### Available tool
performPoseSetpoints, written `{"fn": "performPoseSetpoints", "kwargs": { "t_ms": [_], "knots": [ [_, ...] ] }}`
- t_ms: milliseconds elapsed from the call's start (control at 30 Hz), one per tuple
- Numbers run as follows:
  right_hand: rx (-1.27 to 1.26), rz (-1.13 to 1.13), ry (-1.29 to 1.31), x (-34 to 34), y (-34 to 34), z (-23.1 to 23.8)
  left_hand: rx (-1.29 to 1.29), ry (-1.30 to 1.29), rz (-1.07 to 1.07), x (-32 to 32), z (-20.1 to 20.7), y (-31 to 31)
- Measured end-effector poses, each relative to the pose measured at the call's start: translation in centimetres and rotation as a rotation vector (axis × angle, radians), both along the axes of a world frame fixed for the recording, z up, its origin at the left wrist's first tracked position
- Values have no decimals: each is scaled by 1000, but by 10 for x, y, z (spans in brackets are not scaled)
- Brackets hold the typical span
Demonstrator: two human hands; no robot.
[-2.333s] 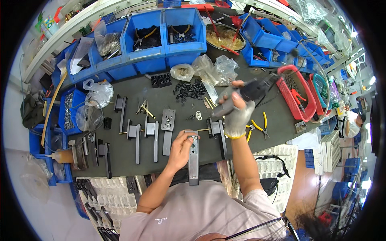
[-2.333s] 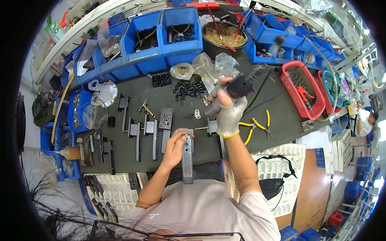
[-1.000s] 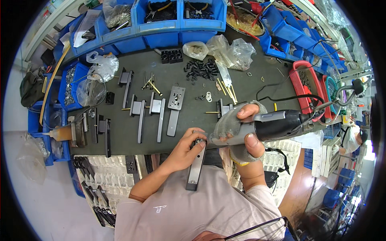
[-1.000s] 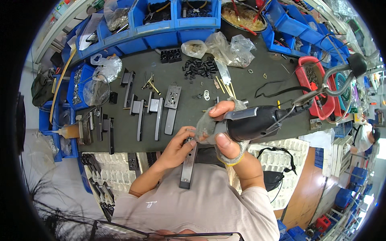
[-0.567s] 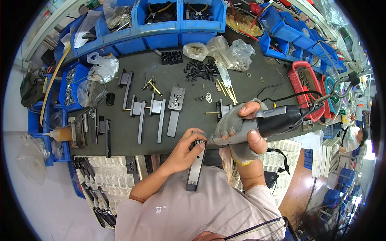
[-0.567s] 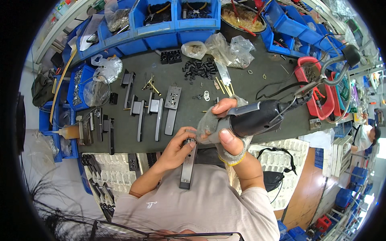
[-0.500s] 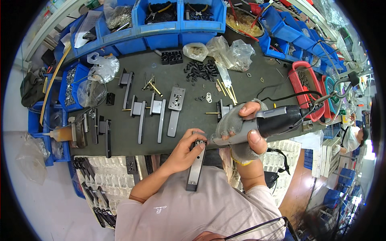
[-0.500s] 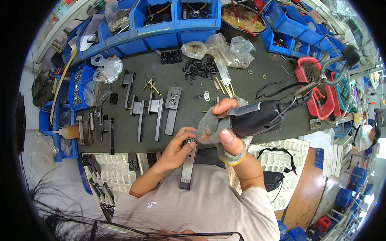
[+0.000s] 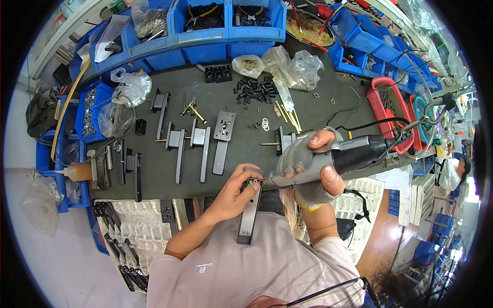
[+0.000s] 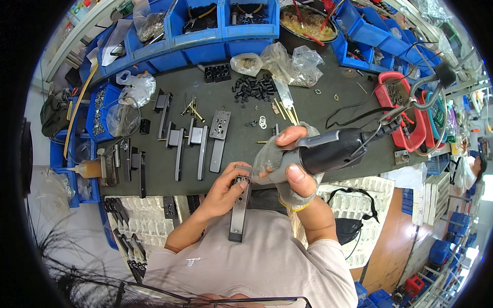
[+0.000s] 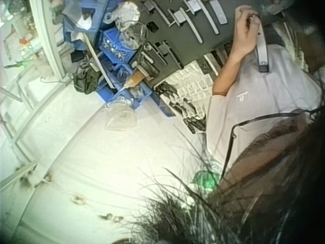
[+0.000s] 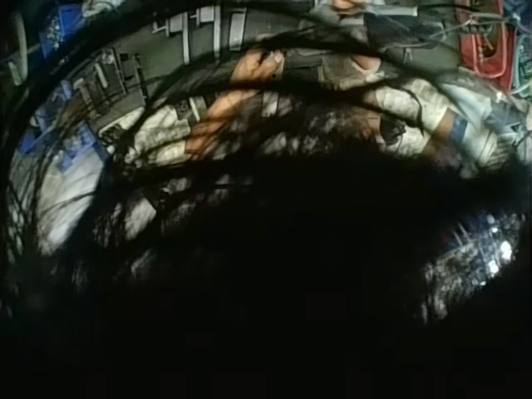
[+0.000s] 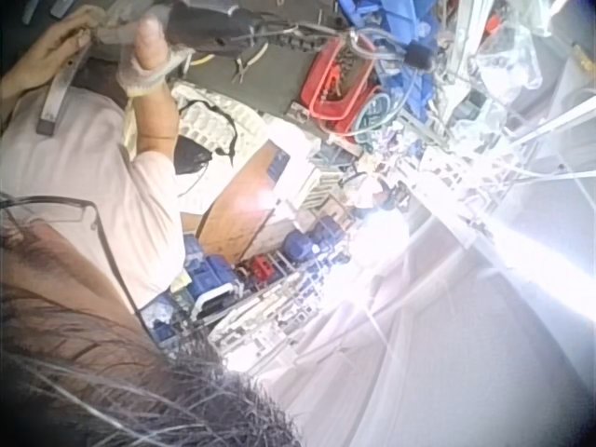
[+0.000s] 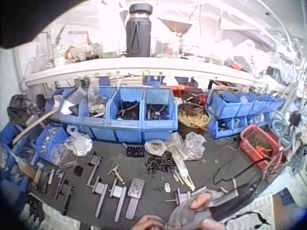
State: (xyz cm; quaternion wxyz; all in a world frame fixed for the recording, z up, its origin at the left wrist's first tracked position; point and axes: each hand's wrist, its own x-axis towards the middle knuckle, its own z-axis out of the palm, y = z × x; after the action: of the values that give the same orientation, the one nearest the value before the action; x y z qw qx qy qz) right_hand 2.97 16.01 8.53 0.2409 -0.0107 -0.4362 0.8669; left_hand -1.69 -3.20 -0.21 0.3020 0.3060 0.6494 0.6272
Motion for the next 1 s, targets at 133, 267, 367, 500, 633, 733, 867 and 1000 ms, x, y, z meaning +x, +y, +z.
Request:
{"fn": "performPoseSetpoints", "kwargs": {
  "t_ms": [133,267,367,500,633,733,867,1000],
  "knots": [
    [17,-20,8,2,2,-1,7,50,-10,-2,4,0],
    [-2,-12,19,1,0,-1,-37,-14,-39,-3,7,-2],
    [-12,-9,25,2,-1,2,-39,-23,-52,-3,7,-3],
    [3,-34,20,3,-7,3,-5,-9,-41,-1,3,-2],
    [48,-80,-100,6,-16,17,-44,-104,-54,0,6,-2],
    [37,-79,-101,6,-18,19,-27,-60,-50,0,7,-2],
    [8,-108,-44,9,-15,13,-37,-89,-45,-1,8,-2],
    [53,-98,-12,8,-12,14,-34,-34,-49,-2,9,-2]
  ]
}}
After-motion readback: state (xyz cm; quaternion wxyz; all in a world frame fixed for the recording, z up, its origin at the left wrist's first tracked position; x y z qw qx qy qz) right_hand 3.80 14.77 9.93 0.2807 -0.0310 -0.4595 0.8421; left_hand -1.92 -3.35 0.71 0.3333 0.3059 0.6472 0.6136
